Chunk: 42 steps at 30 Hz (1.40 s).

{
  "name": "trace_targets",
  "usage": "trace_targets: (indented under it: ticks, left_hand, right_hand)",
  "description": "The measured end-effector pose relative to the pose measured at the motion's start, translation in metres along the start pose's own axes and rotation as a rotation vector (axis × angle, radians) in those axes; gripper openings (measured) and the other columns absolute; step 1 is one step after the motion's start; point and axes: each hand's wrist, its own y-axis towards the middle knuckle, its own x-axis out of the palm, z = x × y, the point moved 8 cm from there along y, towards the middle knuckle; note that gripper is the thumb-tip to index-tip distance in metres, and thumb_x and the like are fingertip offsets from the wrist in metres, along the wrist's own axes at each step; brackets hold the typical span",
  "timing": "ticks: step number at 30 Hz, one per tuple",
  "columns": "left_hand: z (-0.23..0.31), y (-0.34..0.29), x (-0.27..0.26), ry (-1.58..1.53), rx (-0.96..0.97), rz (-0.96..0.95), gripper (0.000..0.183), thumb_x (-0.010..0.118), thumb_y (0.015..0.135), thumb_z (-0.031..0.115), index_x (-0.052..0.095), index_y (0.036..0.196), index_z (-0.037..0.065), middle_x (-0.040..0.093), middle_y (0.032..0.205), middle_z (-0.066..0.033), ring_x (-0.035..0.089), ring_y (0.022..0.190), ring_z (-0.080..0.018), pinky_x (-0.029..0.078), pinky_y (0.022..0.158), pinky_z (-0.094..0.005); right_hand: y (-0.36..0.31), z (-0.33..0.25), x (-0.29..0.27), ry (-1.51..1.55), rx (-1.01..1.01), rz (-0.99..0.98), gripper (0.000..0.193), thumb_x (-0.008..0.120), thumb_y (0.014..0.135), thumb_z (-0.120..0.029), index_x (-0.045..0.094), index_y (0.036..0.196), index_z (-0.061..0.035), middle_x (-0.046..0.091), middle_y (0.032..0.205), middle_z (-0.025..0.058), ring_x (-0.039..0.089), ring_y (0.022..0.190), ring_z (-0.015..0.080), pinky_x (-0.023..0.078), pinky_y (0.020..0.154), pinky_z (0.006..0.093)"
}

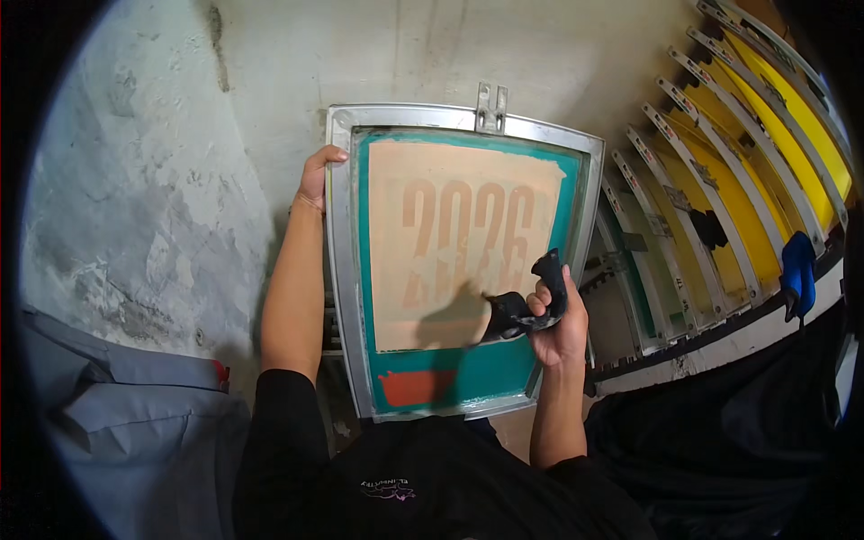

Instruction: Select a screen from the storage rack and wipe its surface clean with a cloth.

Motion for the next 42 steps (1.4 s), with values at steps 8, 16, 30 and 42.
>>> trace_targets:
  ticks: [8,16,30,42]
  left_hand:
    - [-0.001,-0.003,0.006,0.029,0.004,0.01,0.032,0.062,0.083,0.023,0.07,0.098,-0.004,0.074,0.085,-0.0157,0.074,0.068,-0.0266,0.064,0.067,-0.0389]
    - [-0.006,-0.003,0.022,0.065,0.021,0.021,0.032,0.063,0.082,0.022,0.07,0.102,-0.003,0.075,0.084,-0.0137,0.073,0.065,-0.0227,0.064,0.061,-0.0356]
    - [-0.003,-0.021,0.055,0.011,-0.011,-0.014,0.033,0.062,0.083,0.02,0.069,0.101,-0.008,0.075,0.088,-0.0179,0.075,0.071,-0.0263,0.065,0.068,-0.0387]
    - [0.001,-0.025,0.065,0.007,0.011,-0.079,0.031,0.062,0.083,0.019,0.07,0.098,-0.006,0.075,0.088,-0.0175,0.074,0.069,-0.0262,0.064,0.068,-0.0384]
  right_hand:
    - [-0.011,0.002,0.0,0.205,0.094,0.121,0.032,0.056,0.108,-0.033,0.058,0.113,-0.0018,0.067,0.092,0.0093,0.067,0.079,0.0184,0.062,0.073,0.0335]
    - [0.043,0.0,0.056,0.142,0.096,-0.148,0.036,0.055,0.109,-0.035,0.058,0.114,0.0009,0.059,0.078,0.0044,0.055,0.065,0.0098,0.052,0.061,0.0284]
    - [0.092,0.019,0.145,-1.262,-0.865,-0.06,0.035,0.063,0.09,-0.001,0.071,0.124,0.0005,0.053,0.096,0.015,0.059,0.079,0.0279,0.05,0.069,0.0387]
    - [0.085,0.038,0.166,-1.826,-0.726,0.067,0.056,0.061,0.093,-0.01,0.054,0.149,-0.0138,0.053,0.106,0.0178,0.064,0.082,0.0397,0.054,0.07,0.0497]
